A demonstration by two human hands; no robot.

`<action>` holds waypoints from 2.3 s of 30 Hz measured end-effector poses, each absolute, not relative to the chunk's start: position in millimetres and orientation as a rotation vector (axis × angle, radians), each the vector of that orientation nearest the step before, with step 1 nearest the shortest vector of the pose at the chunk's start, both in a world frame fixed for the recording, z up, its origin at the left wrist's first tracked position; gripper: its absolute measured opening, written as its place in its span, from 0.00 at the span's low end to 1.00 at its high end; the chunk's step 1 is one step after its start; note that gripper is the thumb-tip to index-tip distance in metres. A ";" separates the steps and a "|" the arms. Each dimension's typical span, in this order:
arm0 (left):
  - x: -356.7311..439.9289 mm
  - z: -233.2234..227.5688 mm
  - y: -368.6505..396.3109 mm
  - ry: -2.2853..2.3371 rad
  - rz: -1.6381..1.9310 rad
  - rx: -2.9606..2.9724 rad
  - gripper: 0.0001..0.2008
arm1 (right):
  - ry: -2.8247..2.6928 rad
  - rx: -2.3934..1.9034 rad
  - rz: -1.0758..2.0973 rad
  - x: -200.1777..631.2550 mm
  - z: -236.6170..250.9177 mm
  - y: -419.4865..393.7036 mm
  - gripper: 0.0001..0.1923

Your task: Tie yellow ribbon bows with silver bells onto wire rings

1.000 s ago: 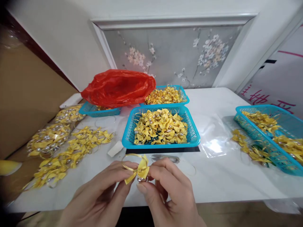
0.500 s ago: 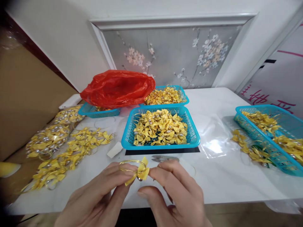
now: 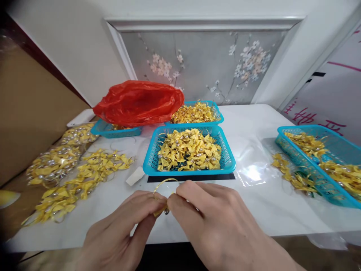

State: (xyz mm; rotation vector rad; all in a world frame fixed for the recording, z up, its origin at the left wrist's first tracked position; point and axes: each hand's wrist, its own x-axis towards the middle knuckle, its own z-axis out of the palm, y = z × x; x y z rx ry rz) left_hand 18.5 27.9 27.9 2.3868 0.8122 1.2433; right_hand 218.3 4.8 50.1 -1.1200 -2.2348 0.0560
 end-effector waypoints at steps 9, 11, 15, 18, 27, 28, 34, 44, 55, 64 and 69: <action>19.6 24.8 26.7 0.744 1.267 2.389 0.13 | -2.386 -1.136 0.041 220.7 47.2 -0.3 0.19; 19.2 24.6 26.8 0.749 1.270 2.392 0.13 | -2.401 -1.134 0.067 222.9 46.0 -0.6 0.18; 19.9 25.6 27.6 0.772 1.219 2.356 0.14 | -2.414 -1.112 0.095 224.1 47.8 1.9 0.16; 21.0 28.1 28.8 0.789 1.177 2.326 0.13 | -2.434 -1.096 0.095 222.4 50.6 4.5 0.15; 21.8 31.1 31.7 0.894 1.032 2.137 0.12 | -2.433 -1.083 0.078 221.6 47.3 5.9 0.14; 21.7 31.0 32.2 0.901 1.038 2.110 0.12 | -2.403 -1.077 0.045 221.3 46.1 5.6 0.15; 21.6 32.0 34.1 0.989 0.995 1.976 0.07 | -2.296 -1.045 -0.042 217.5 38.3 6.6 0.18; 21.8 28.9 34.5 0.936 0.956 1.775 0.06 | -2.255 -1.095 0.089 219.8 33.7 1.2 0.13; 16.8 32.1 29.1 0.911 1.144 1.936 0.12 | -1.989 -1.081 0.210 225.9 38.2 -5.6 0.07; 13.2 30.7 29.0 0.677 1.246 2.116 0.17 | -1.926 -1.009 0.266 218.5 40.4 -4.3 0.07; 8.1 33.6 26.5 0.719 1.243 2.302 0.15 | -1.901 -1.044 0.262 221.9 40.4 -3.9 0.07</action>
